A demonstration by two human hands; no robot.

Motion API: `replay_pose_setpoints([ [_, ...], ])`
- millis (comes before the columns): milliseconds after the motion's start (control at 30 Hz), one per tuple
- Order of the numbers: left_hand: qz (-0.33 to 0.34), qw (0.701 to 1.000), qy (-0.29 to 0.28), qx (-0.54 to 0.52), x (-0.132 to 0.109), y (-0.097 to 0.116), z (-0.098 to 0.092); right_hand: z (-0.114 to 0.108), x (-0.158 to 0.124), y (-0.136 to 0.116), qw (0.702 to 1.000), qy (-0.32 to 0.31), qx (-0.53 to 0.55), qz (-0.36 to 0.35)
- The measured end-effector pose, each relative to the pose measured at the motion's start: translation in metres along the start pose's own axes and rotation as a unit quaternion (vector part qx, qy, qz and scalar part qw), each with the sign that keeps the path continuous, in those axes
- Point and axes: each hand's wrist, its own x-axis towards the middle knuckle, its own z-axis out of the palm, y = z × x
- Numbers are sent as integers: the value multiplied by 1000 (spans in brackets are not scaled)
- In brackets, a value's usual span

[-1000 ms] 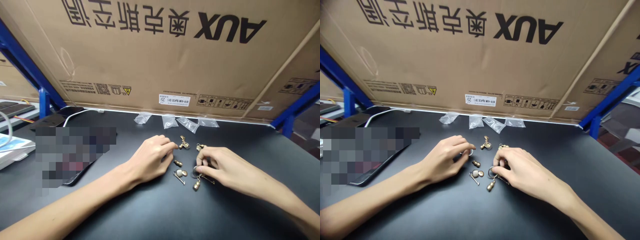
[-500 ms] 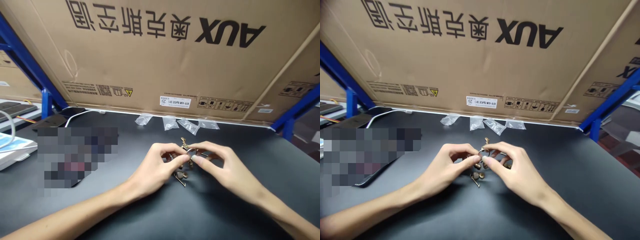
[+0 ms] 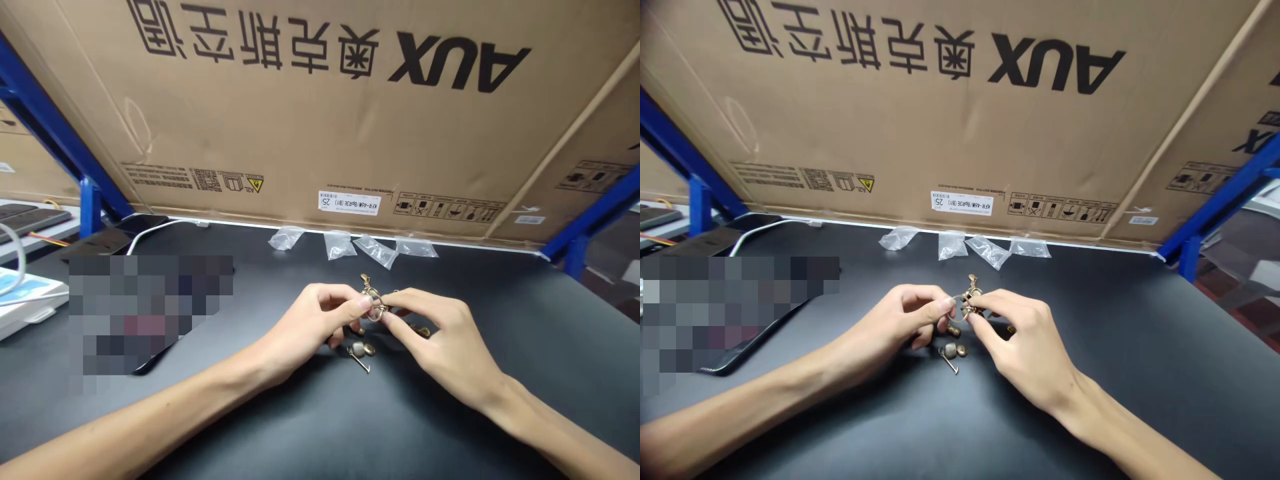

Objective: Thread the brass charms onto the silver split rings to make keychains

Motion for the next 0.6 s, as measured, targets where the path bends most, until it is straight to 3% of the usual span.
replay_pose_setpoints([
  [100,-13,999,-26,-40,0,-1,-1,0,-2,4,993,29,-75,-85],
  [167,-3,999,-31,-41,0,-1,0,0,-3,5,990,32,-86,-103],
  [433,92,993,17,69,-4,2,6,0,-3,-2,995,26,-62,-72],
  [600,66,995,30,69,-4,3,5,-2,-1,-1,998,7,-42,-37],
])
